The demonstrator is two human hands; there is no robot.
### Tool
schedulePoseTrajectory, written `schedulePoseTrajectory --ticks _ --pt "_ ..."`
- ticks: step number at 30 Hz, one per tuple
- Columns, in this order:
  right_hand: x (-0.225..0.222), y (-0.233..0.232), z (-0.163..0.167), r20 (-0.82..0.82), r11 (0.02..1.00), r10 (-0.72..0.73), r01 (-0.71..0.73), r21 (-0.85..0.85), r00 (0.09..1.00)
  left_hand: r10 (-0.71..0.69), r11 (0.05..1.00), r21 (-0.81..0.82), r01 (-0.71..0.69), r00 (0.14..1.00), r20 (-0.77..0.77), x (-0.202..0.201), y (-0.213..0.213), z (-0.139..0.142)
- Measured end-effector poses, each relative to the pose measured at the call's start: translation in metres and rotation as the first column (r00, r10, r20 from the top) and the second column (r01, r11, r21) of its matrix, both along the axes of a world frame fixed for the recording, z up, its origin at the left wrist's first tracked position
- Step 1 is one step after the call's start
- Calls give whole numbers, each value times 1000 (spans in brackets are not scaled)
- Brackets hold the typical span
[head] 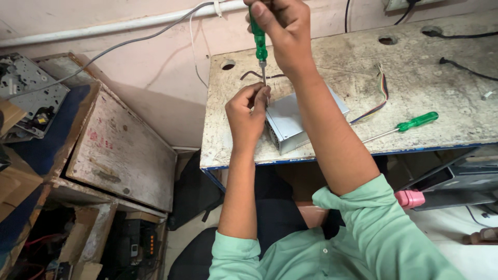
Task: The person handles a computer power supply unit, rotates it to inspect the sides and connectors, then uses a green screwdriver to remove screws from the casing. The person continues unscrewing multiple screws from different sides of the unit.
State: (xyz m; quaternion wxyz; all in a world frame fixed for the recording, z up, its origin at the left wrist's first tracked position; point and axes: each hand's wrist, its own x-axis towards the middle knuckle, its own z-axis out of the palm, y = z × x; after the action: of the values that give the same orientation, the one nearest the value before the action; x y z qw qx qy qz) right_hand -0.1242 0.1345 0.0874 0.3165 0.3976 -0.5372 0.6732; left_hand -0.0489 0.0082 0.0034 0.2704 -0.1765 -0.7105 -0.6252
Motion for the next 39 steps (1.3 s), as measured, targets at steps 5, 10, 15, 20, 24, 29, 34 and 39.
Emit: schedulePoseTrajectory --ticks 5,10,15,20,24,29,34,39 --pt "2 3 -2 16 987 157 -157 15 988 -22 1000 14 23 1000 -17 -4 0 -8" --pt "0 -1 -4 10 995 83 -83 50 997 -158 981 117 153 987 34 -7 -1 -12" --pt "1 -6 -4 2 998 45 -45 42 999 -113 993 46 112 994 12 -7 -3 -9" --pt "2 -6 -3 -15 998 15 -14 55 1000 -113 993 45 113 994 -13 -6 -4 -9" --pt "2 -6 -5 -20 998 25 -24 50 999 -123 992 36 123 992 -7 -7 -3 -8" --pt "0 -6 -7 -11 999 27 -27 43 1000 -107 994 24 107 994 -1 -5 -3 -6" --pt "-1 -5 -7 -40 998 38 -36 52 998 -82 997 -8 82 997 -1 -4 -4 -6" --pt "0 -4 -6 -39 997 63 -61 49 997 -77 997 -11 77 997 -17 -5 -3 -7"
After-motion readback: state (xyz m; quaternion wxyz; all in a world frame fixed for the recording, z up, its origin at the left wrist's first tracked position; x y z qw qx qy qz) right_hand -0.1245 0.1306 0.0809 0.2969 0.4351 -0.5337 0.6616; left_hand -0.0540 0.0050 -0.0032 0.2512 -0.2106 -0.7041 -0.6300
